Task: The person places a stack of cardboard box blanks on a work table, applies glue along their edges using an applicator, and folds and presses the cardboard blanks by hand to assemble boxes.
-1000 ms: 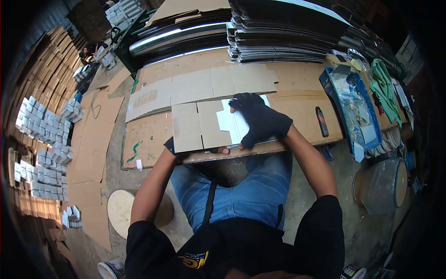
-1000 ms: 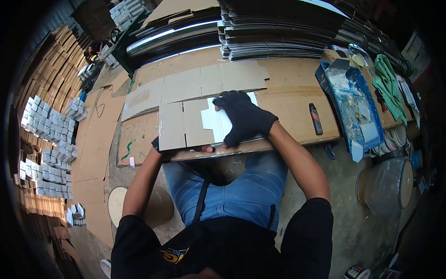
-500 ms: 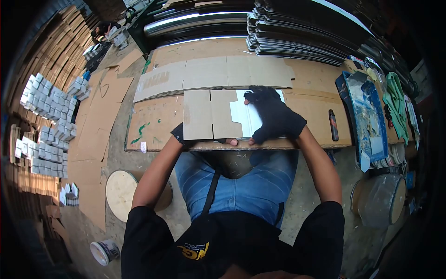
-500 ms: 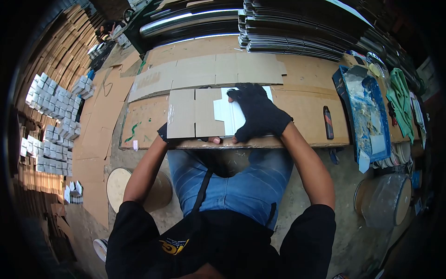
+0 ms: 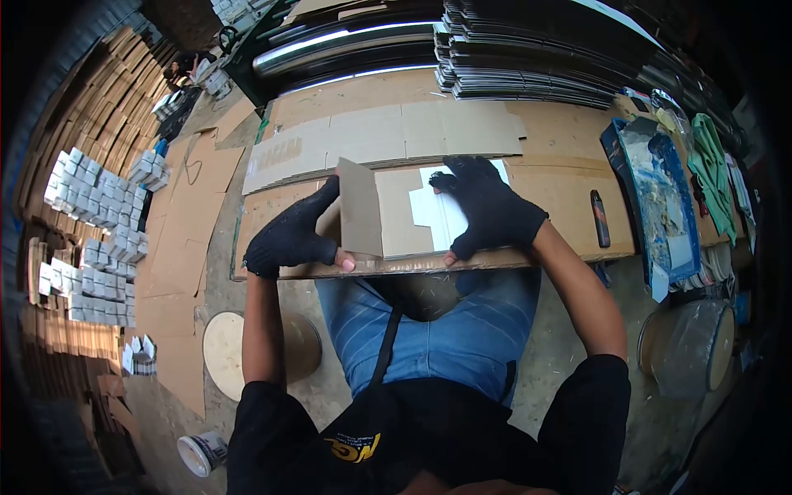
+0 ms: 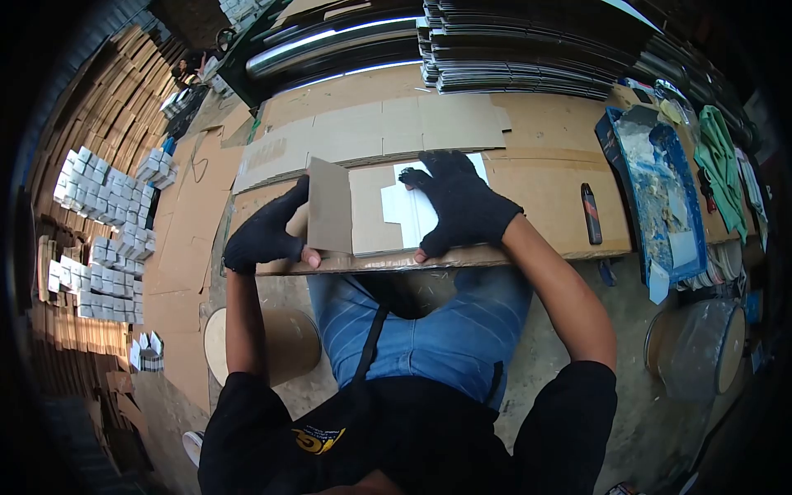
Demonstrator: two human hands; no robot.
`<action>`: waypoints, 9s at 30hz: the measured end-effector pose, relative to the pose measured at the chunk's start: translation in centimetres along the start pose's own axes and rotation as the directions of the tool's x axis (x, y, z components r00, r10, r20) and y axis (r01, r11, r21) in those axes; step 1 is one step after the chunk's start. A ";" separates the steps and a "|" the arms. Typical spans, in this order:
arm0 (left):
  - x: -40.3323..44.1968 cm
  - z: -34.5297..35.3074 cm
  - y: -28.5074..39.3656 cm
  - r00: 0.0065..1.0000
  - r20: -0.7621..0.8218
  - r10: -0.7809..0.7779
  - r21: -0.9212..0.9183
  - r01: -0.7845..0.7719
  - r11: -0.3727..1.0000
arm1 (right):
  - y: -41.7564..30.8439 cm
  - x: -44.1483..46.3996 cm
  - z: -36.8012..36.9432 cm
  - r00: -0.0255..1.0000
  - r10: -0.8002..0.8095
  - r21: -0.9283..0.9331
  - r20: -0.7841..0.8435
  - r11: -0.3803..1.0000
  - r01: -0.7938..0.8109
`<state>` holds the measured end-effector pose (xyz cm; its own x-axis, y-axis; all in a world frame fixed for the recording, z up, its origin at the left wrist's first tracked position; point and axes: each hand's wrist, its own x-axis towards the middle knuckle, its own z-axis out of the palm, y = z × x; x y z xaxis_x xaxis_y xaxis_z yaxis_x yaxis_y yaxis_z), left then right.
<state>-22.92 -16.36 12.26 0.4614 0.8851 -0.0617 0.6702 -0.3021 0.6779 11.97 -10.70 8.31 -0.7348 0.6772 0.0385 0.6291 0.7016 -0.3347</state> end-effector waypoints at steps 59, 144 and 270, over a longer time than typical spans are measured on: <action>5.9 6.8 1.5 0.967 -0.041 0.252 0.379 -0.219 0.899 | 0.7 -0.6 1.5 0.974 -0.047 0.011 -0.222 0.999 0.050; 6.5 8.0 1.8 0.962 -0.099 0.254 0.157 -0.237 0.959 | -14.7 -13.0 0.0 0.822 0.325 0.807 -0.468 -0.222 0.547; 6.1 6.0 3.4 0.987 0.026 0.159 0.248 -0.161 0.955 | 10.6 -14.0 -2.0 0.696 0.272 -0.086 -0.665 0.897 -0.433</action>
<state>-14.33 -14.07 9.77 0.5773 0.8160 0.0281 0.7102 -0.5188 0.4758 29.46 -12.31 6.07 -0.1714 0.8096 0.5614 0.9046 0.3551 -0.2360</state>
